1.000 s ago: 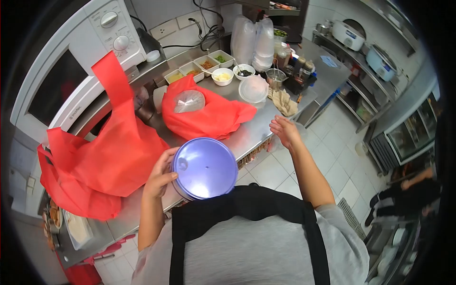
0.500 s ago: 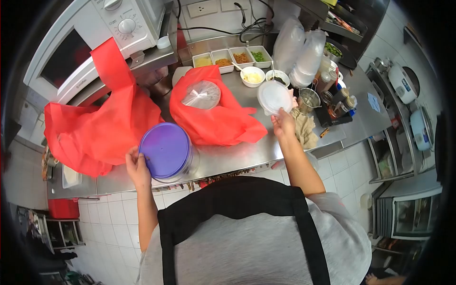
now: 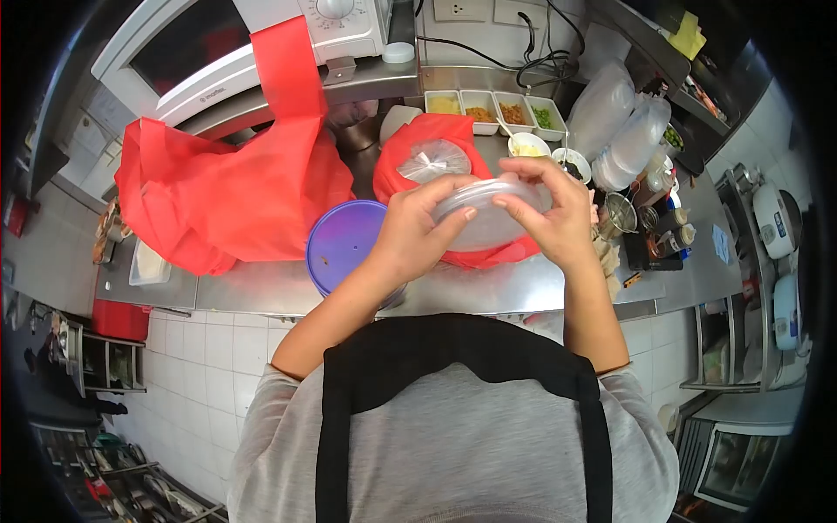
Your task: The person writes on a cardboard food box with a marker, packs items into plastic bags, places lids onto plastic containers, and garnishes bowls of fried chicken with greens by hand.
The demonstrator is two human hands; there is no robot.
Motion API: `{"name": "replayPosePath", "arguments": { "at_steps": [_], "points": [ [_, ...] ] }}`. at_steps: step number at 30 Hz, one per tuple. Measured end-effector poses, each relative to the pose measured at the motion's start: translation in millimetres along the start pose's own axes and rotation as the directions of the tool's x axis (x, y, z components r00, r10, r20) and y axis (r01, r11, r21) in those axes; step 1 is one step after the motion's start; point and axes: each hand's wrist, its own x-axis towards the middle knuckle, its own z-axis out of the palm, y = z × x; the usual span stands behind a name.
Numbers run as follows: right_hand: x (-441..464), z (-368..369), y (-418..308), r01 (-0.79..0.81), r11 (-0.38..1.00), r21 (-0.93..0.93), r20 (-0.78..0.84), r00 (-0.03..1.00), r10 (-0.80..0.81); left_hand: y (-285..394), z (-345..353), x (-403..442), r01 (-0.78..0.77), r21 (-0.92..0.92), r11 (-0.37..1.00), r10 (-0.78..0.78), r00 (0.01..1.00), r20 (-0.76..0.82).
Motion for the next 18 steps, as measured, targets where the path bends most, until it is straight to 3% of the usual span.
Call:
{"name": "replayPosePath", "arguments": {
  "at_steps": [2, 5, 10, 14, 17, 18],
  "points": [
    [2.4, 2.4, 0.1, 0.149, 0.972, -0.181, -0.057, 0.985, -0.162, -1.8, -1.2, -2.4, -0.061, 0.023, 0.998, 0.063, 0.995, -0.079],
    [7.3, 14.3, -8.2, 0.145, 0.976, -0.164, -0.143, 0.975, -0.169, -5.6, -8.4, -2.9, -0.098, 0.043, 0.994, 0.103, 0.987, -0.125],
    [11.1, 33.9, -0.2, 0.292, 0.93, -0.224, -0.152, 0.932, -0.329, -10.8, -19.5, -7.8, -0.098, 0.101, 0.99, 0.114, 0.979, -0.169],
    [18.6, 43.8, 2.2, 0.457, 0.83, -0.319, -0.17, 0.834, -0.525, -14.5, -24.0, -13.6, -0.006, -0.069, 0.998, -0.003, 0.991, -0.136],
    [20.3, 51.3, 6.7, 0.531, 0.79, -0.307, -0.187, 0.78, -0.597, -28.0, -25.5, -16.4, 0.012, -0.246, 0.969, -0.052, 0.986, -0.156],
    [19.8, 53.0, 7.3, 0.489, 0.82, -0.296, -0.243, 0.792, -0.56, -35.3, -25.7, -17.7, 0.002, -0.3, 0.954, -0.059, 0.982, -0.182]
  ]
}}
